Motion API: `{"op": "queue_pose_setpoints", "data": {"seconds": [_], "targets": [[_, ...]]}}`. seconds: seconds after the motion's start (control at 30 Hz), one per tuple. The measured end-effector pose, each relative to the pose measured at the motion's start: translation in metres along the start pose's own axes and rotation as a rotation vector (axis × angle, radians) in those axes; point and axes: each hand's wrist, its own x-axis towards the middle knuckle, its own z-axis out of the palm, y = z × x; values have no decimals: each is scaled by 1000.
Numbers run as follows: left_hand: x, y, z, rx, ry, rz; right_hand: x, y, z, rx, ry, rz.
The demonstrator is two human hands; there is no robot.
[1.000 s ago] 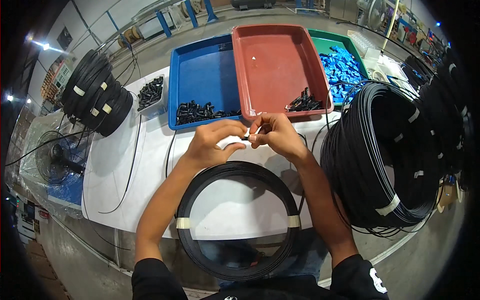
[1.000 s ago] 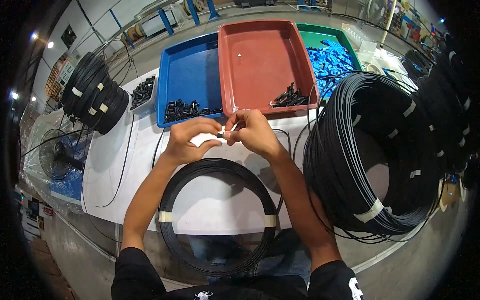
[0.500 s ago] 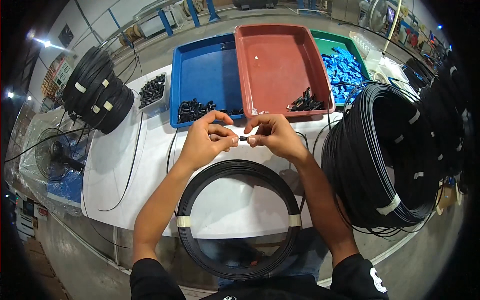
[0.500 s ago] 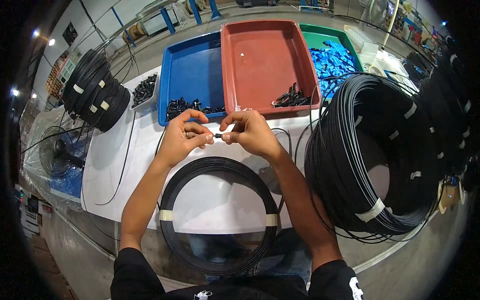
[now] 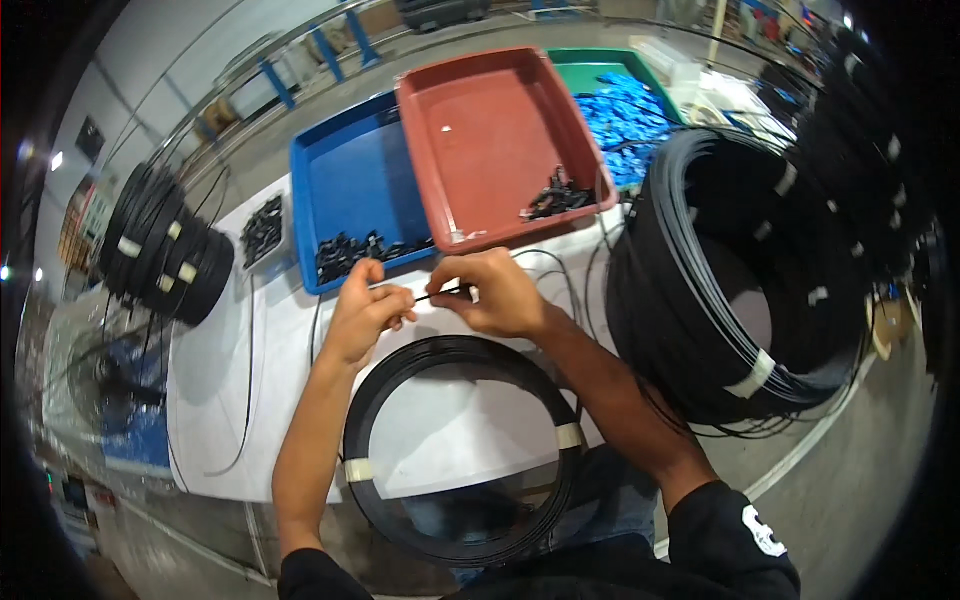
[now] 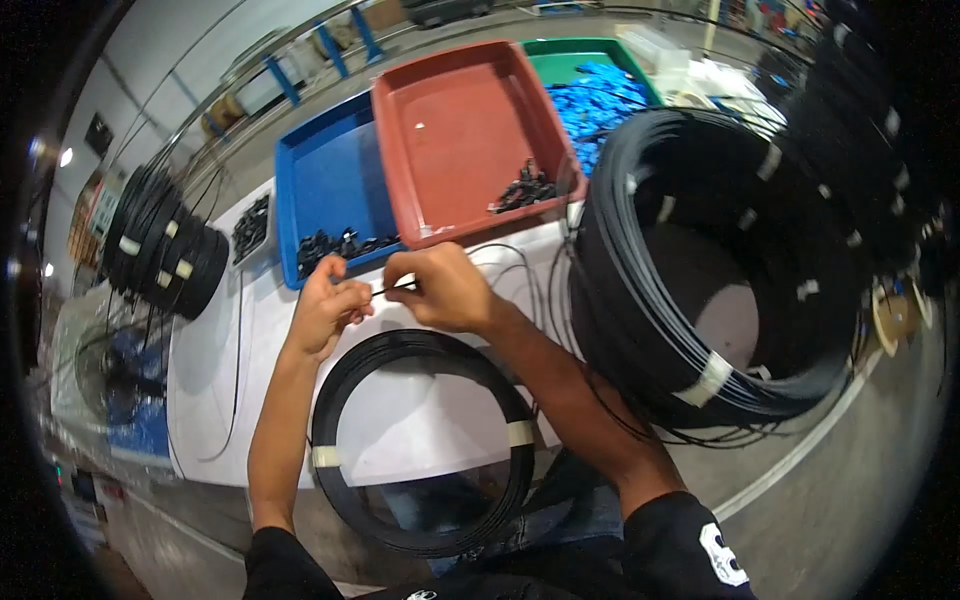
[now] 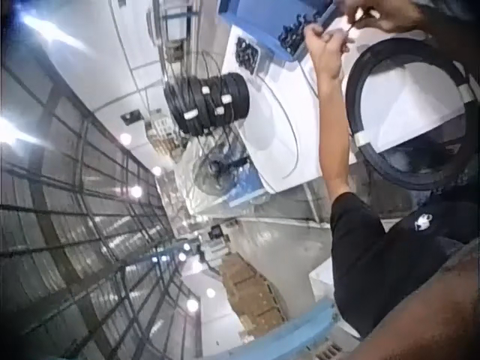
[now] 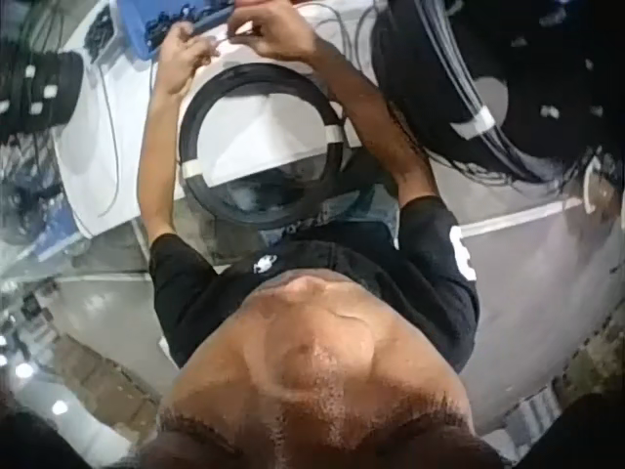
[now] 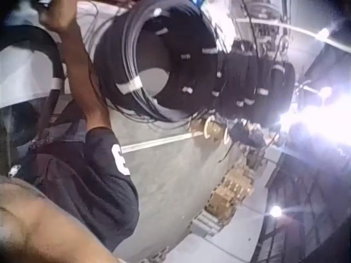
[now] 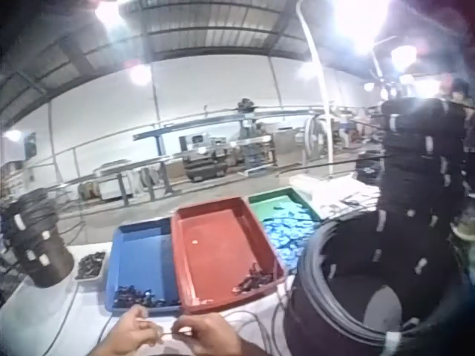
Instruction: The person takes connector components and caps from trays and attaches them onto the ends of coiled cables by hand, then stacks the assembled cable coils onto a pile.
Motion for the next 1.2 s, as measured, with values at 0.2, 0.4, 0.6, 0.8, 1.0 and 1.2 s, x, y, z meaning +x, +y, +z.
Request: {"op": "queue_pose_setpoints", "data": {"seconds": [0.2, 0.4, 0.6, 0.8, 1.0, 1.2], "targets": [[1, -1, 6, 102, -2, 38, -3, 8, 0, -146, -18, -200], [41, 28, 21, 430, 72, 544, -5, 17, 13, -262, -75, -125], [121, 37, 91, 1223, -222, 863, -13, 38, 20, -307, -145, -25], [175, 21, 120, 1259, -277, 738, -6, 41, 28, -316, -224, 8], [202, 9, 136, 1082, -552, 933, -12, 37, 23, -292, -239, 49], [223, 17, 116, 1361, -337, 919, -8, 35, 23, -315, -299, 48]]}}
